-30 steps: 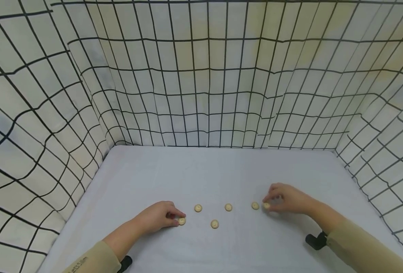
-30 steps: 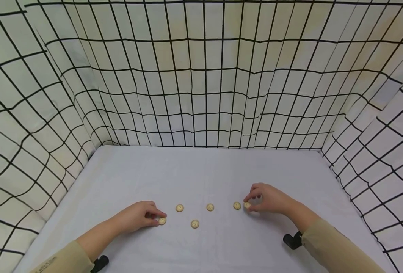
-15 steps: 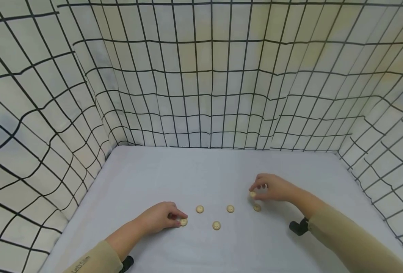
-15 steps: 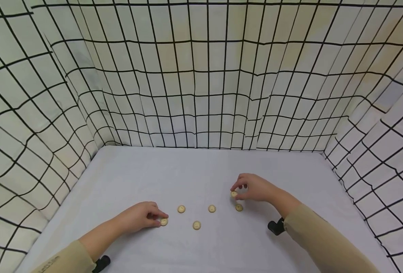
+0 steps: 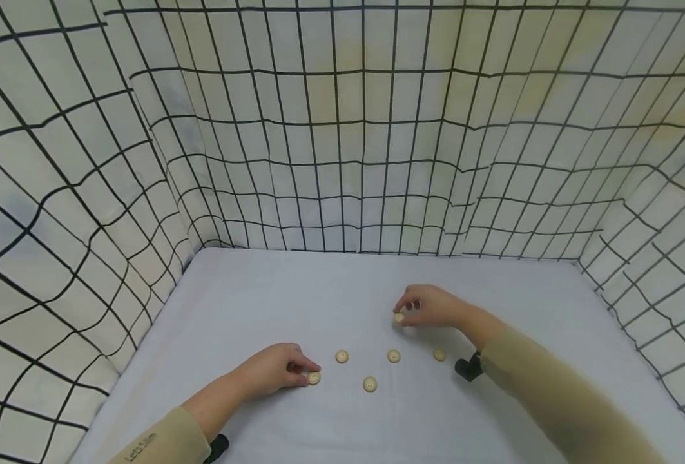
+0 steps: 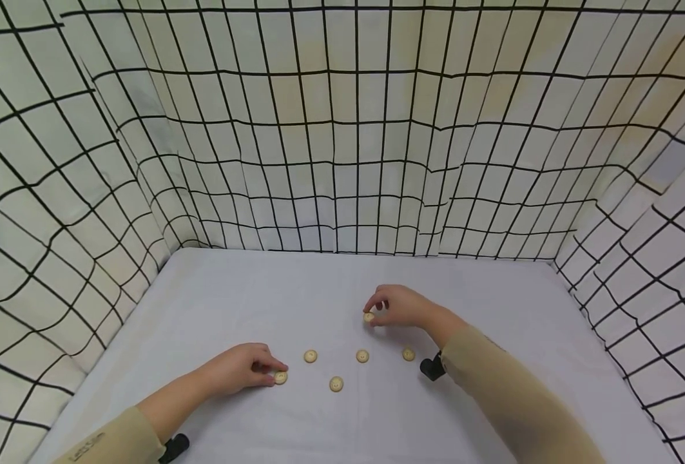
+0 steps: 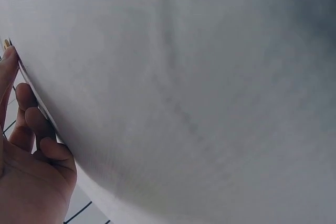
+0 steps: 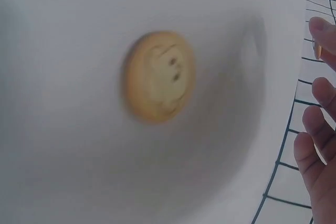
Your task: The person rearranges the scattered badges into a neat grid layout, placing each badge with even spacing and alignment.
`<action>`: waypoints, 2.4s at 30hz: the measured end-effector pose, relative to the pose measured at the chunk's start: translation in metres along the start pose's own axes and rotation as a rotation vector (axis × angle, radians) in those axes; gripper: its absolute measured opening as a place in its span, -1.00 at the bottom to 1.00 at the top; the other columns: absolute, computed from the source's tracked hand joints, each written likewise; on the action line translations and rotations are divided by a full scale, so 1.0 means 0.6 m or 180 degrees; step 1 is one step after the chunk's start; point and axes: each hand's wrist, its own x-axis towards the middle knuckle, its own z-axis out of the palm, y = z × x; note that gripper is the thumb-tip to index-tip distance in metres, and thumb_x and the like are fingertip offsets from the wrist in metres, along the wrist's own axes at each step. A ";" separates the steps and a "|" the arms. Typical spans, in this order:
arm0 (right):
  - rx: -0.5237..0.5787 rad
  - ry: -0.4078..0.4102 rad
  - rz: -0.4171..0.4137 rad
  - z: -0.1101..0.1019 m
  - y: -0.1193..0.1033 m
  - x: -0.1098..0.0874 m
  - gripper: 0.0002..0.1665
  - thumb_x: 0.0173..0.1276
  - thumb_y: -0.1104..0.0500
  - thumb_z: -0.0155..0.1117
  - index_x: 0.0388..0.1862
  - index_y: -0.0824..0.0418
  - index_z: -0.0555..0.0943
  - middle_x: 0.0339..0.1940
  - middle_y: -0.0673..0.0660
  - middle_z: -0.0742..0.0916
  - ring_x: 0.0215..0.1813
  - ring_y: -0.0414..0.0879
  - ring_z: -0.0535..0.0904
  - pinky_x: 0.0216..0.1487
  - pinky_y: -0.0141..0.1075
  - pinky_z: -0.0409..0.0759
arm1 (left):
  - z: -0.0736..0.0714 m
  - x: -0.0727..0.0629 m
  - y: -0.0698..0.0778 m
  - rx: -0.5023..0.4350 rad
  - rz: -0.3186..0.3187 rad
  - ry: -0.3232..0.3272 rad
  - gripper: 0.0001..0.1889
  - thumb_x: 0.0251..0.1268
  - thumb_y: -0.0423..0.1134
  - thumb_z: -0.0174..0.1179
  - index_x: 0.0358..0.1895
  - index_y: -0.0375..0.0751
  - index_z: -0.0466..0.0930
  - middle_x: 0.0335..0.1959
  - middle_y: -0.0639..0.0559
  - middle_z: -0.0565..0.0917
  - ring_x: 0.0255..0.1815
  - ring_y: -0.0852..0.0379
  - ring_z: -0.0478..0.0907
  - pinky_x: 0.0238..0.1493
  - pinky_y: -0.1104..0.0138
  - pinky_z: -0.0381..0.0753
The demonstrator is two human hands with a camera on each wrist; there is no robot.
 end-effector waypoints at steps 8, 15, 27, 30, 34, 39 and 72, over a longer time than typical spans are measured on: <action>0.0148 0.0000 0.0041 0.007 -0.030 0.065 -0.79 0.23 0.00 0.48 -0.14 -0.16 0.74 -0.28 -0.09 0.61 -0.19 -0.13 0.50 -0.20 -0.26 0.52 | 0.001 -0.002 0.001 0.0044 -0.0012 -0.0027 -0.74 0.23 -0.12 0.39 0.00 0.14 0.77 -0.40 0.35 0.52 -0.36 0.32 0.42 -0.28 0.36 0.44; 0.0271 -0.0018 0.0089 0.013 -0.050 0.117 -0.78 0.24 0.00 0.46 -0.12 -0.13 0.74 -0.28 -0.05 0.62 -0.20 -0.11 0.50 -0.19 -0.24 0.50 | -0.002 -0.001 0.004 0.0007 -0.0036 -0.0073 -0.74 0.25 -0.12 0.38 0.00 0.12 0.77 -0.38 0.36 0.55 -0.36 0.32 0.42 -0.28 0.36 0.44; 0.0374 -0.0026 0.0092 0.036 -0.058 0.175 -0.78 0.26 0.03 0.46 -0.10 -0.06 0.75 -0.30 -0.02 0.62 -0.21 -0.10 0.48 -0.17 -0.24 0.45 | -0.003 -0.002 0.001 0.0016 -0.0017 -0.0090 -0.74 0.25 -0.11 0.36 0.01 0.11 0.77 -0.39 0.35 0.53 -0.36 0.32 0.42 -0.28 0.36 0.45; 0.0397 -0.0025 0.0138 0.039 -0.063 0.179 -0.78 0.26 0.04 0.46 -0.10 -0.04 0.75 -0.28 -0.02 0.63 -0.19 -0.11 0.48 -0.13 -0.23 0.44 | -0.002 -0.001 0.000 0.0027 0.0003 -0.0079 -0.74 0.25 -0.11 0.37 0.01 0.11 0.77 -0.40 0.35 0.53 -0.36 0.32 0.42 -0.28 0.36 0.45; 0.0482 -0.0047 0.0244 0.044 -0.070 0.183 -0.77 0.26 0.05 0.48 -0.10 -0.02 0.74 -0.26 0.00 0.63 -0.17 -0.09 0.48 -0.10 -0.22 0.43 | -0.001 -0.001 -0.002 0.0020 0.0017 -0.0076 -0.74 0.24 -0.11 0.37 0.00 0.11 0.77 -0.40 0.36 0.53 -0.36 0.33 0.43 -0.28 0.37 0.45; 0.0515 -0.0042 0.0310 0.049 -0.073 0.186 -0.75 0.25 0.07 0.48 -0.08 0.00 0.73 -0.26 0.01 0.62 -0.17 -0.09 0.47 -0.11 -0.22 0.43 | -0.001 -0.001 -0.001 -0.0017 -0.0023 -0.0098 -0.74 0.24 -0.12 0.38 0.00 0.12 0.77 -0.40 0.35 0.53 -0.36 0.32 0.43 -0.29 0.36 0.45; 0.0745 0.0014 0.0403 0.042 -0.068 0.179 -0.60 0.23 -0.01 0.50 0.07 -0.16 0.73 -0.22 0.01 0.64 -0.14 -0.06 0.49 -0.14 -0.22 0.48 | -0.007 0.001 0.008 -0.0004 -0.0111 -0.0101 -0.74 0.23 -0.13 0.39 -0.01 0.13 0.78 -0.39 0.33 0.53 -0.35 0.29 0.43 -0.28 0.35 0.45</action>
